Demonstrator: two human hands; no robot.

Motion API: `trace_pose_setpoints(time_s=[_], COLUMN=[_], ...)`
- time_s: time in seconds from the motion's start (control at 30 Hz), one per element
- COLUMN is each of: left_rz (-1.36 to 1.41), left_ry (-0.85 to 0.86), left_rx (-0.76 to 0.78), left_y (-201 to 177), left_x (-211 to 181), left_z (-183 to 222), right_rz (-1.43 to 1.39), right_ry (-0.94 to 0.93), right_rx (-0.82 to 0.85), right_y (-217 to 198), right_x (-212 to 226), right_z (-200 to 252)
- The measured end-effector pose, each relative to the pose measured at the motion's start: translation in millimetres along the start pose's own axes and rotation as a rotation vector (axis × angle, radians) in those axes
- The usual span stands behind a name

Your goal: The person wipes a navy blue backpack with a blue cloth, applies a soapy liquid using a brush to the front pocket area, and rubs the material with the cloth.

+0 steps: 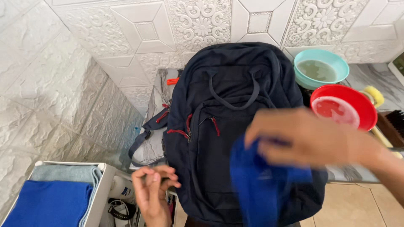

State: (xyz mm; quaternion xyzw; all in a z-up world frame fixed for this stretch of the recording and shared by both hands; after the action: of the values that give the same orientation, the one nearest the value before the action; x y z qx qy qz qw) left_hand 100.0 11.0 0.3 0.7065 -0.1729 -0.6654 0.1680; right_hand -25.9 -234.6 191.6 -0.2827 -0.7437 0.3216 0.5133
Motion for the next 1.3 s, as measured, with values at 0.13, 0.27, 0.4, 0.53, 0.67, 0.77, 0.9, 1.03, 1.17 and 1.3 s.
trace_pose_setpoints(time_s=[0.13,0.27,0.4,0.53,0.67,0.77,0.9,1.03,1.17,1.3], left_rz=[-0.129,-0.541,-0.837,-1.443,-1.535,-1.562,-1.452,-1.319,-0.834,-0.920], left_ry=[0.194,0.640,0.912,0.894,0.949,0.678,0.513,0.380,0.632,0.631], left_rx=[-0.007,0.312,0.530,0.553,0.529,0.522,0.519,0.561,0.946,1.047], left_y=[20.6,101.9,173.9,208.2,207.4,196.8,186.7,189.7,222.8,254.3], left_x=[-37.3,-101.1,-83.6,-10.6,18.3,-5.4,-33.2,-40.4,-41.4,-19.9], left_z=[-0.4,13.6,13.8,-20.0,-42.9,-60.0,-58.8,-58.7,-47.7,-59.9], right_rz=[0.208,0.237,0.399,0.949,0.961,0.925,0.901,0.648,-0.144,0.167], right_ry=[0.147,0.239,-0.037,-0.192,-0.172,-0.129,-0.096,-0.039,-0.211,-0.436], right_rx=[-0.442,-0.534,-0.349,-0.384,-0.382,-0.333,-0.307,-0.265,0.161,0.222], right_y=[-52.6,-51.5,10.6,30.8,29.9,32.7,33.8,32.3,81.0,103.3], right_x=[-47.2,-85.9,-87.0,-86.4,-102.3,-114.9,-123.8,-99.1,-7.2,7.6], right_z=[5.1,15.4,10.2,15.6,23.1,27.3,30.8,27.2,43.4,67.3])
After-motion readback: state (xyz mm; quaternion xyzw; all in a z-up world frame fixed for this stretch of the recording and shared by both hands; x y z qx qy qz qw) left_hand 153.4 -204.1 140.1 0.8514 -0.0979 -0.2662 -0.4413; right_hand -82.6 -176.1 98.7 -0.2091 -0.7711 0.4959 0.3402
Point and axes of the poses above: each hand's wrist, its own z-axis away from the middle knuckle, its own y-axis out of the palm, x = y × z, the point moved 8 cm from there along -z, towards the middle knuckle, and after that the axes turned 15 degrees about -x, right-handed, at the moved point
